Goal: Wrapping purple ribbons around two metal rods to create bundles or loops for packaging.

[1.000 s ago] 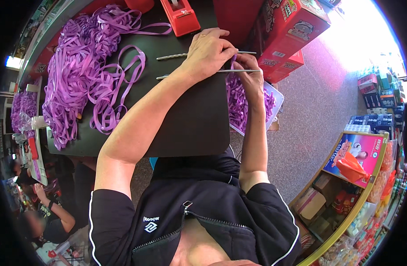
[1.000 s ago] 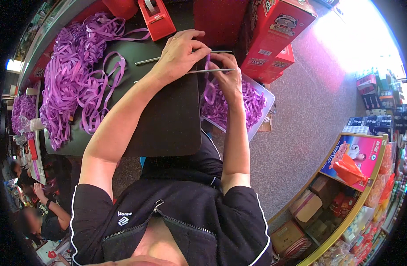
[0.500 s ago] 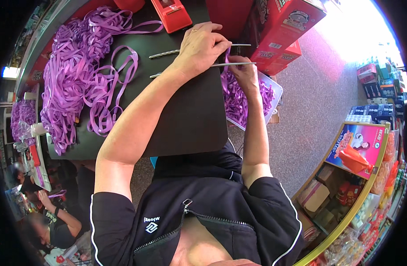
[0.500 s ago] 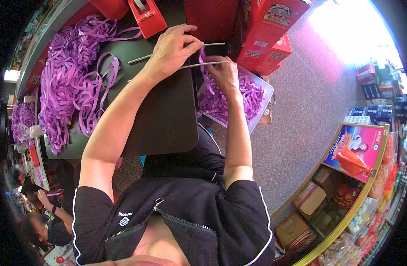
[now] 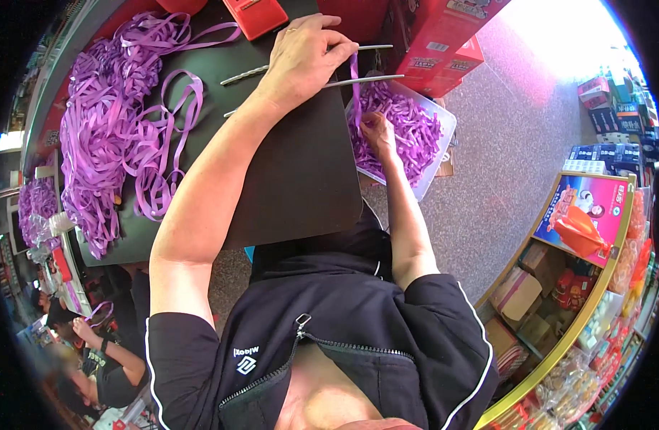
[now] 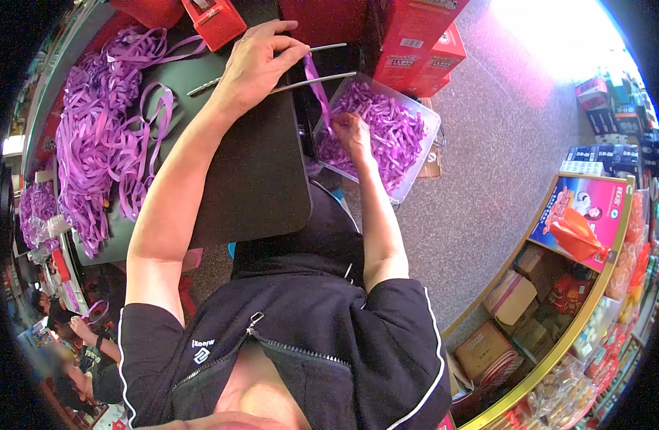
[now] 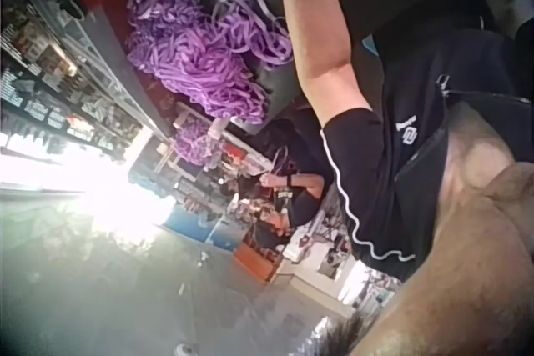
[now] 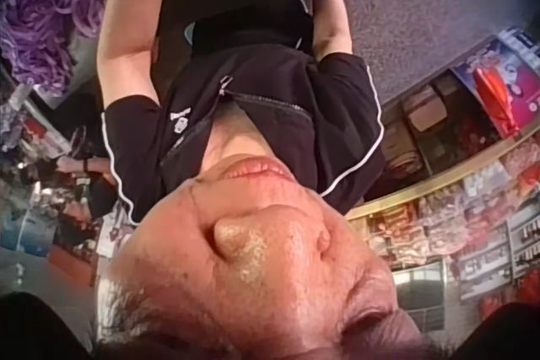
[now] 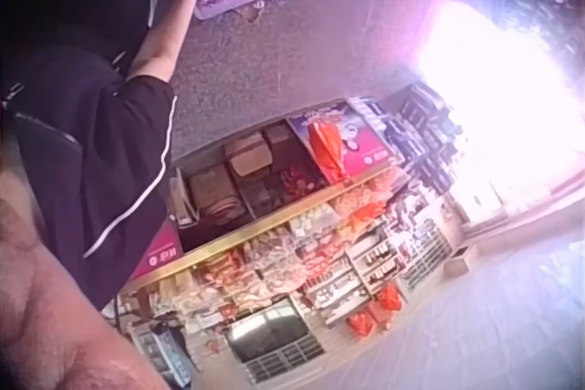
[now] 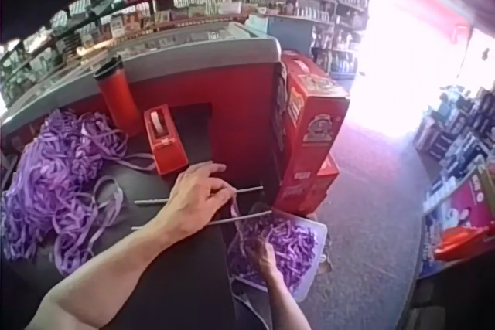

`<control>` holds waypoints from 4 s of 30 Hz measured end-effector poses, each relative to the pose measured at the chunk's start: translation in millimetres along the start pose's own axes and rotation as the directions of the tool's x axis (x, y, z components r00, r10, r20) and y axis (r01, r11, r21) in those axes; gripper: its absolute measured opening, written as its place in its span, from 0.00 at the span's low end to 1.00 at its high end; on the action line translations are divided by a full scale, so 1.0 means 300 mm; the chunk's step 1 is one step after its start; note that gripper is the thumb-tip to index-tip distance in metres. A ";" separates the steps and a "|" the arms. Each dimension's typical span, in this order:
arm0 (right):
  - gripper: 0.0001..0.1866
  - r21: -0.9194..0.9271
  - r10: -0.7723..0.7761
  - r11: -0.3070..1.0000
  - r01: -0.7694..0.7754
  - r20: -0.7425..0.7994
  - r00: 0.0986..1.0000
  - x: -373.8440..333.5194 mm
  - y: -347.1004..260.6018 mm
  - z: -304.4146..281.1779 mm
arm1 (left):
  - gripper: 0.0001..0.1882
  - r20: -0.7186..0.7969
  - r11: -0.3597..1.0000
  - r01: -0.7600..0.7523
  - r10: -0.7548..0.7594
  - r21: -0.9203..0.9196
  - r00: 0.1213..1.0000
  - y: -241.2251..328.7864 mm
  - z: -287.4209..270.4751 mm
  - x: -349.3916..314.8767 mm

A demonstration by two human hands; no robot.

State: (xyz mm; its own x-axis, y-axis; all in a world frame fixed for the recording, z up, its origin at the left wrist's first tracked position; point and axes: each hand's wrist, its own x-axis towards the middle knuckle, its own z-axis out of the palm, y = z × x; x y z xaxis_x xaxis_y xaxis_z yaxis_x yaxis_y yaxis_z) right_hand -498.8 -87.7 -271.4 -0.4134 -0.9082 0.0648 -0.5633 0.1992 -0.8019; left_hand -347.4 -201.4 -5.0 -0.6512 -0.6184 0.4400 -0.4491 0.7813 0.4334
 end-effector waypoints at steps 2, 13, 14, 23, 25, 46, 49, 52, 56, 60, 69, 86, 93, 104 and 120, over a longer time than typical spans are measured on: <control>0.11 0.248 0.153 0.957 -0.149 0.005 0.988 -0.010 0.026 0.036 | 0.14 -0.003 1.000 0.007 -0.007 0.003 1.000 -0.002 0.003 0.001; 0.13 0.628 0.324 0.707 -0.326 0.123 0.938 0.023 -0.076 0.007 | 0.14 0.015 0.999 0.024 -0.024 0.026 1.000 -0.007 0.002 -0.008; 0.13 0.672 0.302 0.682 -0.289 0.101 0.948 0.024 -0.077 0.005 | 0.14 0.013 0.999 0.022 -0.022 0.028 1.000 -0.006 0.003 -0.007; 0.14 0.471 0.377 0.822 -0.320 -0.028 0.926 0.006 0.094 0.120 | 0.14 0.076 1.000 0.020 -0.019 -0.003 0.997 0.031 -0.018 0.012; 0.14 0.476 0.420 0.808 -0.347 -0.053 0.906 0.003 0.124 0.136 | 0.13 0.081 1.000 0.000 0.000 0.004 0.997 0.027 -0.013 0.015; 0.09 -0.043 -0.089 0.996 0.081 -0.245 0.966 -0.055 0.056 0.151 | 0.13 0.108 0.994 0.102 -0.097 -0.043 0.989 0.092 -0.053 0.012; 0.05 0.872 0.407 0.112 -0.476 0.397 0.823 -0.046 0.079 0.147 | 0.13 0.108 0.990 0.125 -0.118 -0.062 0.987 0.087 -0.055 0.006; 0.06 0.748 0.284 -0.436 -0.500 0.642 0.712 -0.020 0.142 0.124 | 0.13 0.105 0.992 0.111 -0.104 -0.064 0.989 0.103 -0.051 0.020; 0.08 0.743 0.258 -0.428 -0.515 0.647 0.718 -0.009 -0.026 0.038 | 0.13 0.111 0.986 0.152 -0.143 -0.072 0.983 0.086 -0.059 -0.001; 0.07 0.778 0.227 -0.281 -0.562 0.623 0.749 0.010 -0.041 0.027 | 0.13 0.102 0.988 0.131 -0.122 -0.081 0.987 0.087 -0.054 0.005; 0.11 0.355 0.289 0.905 -0.235 -0.107 0.951 -0.077 0.001 0.087 | 0.12 0.101 0.988 0.136 -0.128 -0.073 0.987 0.089 -0.058 0.005; 0.07 0.042 -0.272 0.956 0.291 -0.245 0.931 -0.169 0.022 0.043 | 0.14 0.097 0.991 0.118 -0.112 -0.057 0.989 0.068 -0.057 0.003; 0.07 0.164 -0.229 0.952 0.259 -0.183 0.956 -0.336 0.055 -0.039 | 0.14 0.102 0.992 0.113 -0.107 -0.053 0.989 0.058 -0.047 0.009; 0.08 0.187 -0.252 0.951 0.246 0.009 0.968 -0.747 -0.261 -0.411 | 0.13 0.040 0.997 0.067 -0.065 -0.044 0.997 0.012 -0.018 -0.001; 0.11 0.171 -0.706 0.687 0.706 -0.073 0.705 -0.687 -0.734 -0.622 | 0.16 0.016 0.997 0.049 -0.050 0.058 0.999 -0.022 0.025 -0.002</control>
State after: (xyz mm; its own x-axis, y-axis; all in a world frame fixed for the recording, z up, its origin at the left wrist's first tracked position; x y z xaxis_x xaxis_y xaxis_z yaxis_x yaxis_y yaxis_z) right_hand -423.0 124.3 2.6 0.0539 -0.7538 0.6549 -0.5564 -0.5673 -0.6071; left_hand -348.6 -205.5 -14.0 -0.6377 -0.6554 0.4048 -0.5155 0.7535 0.4079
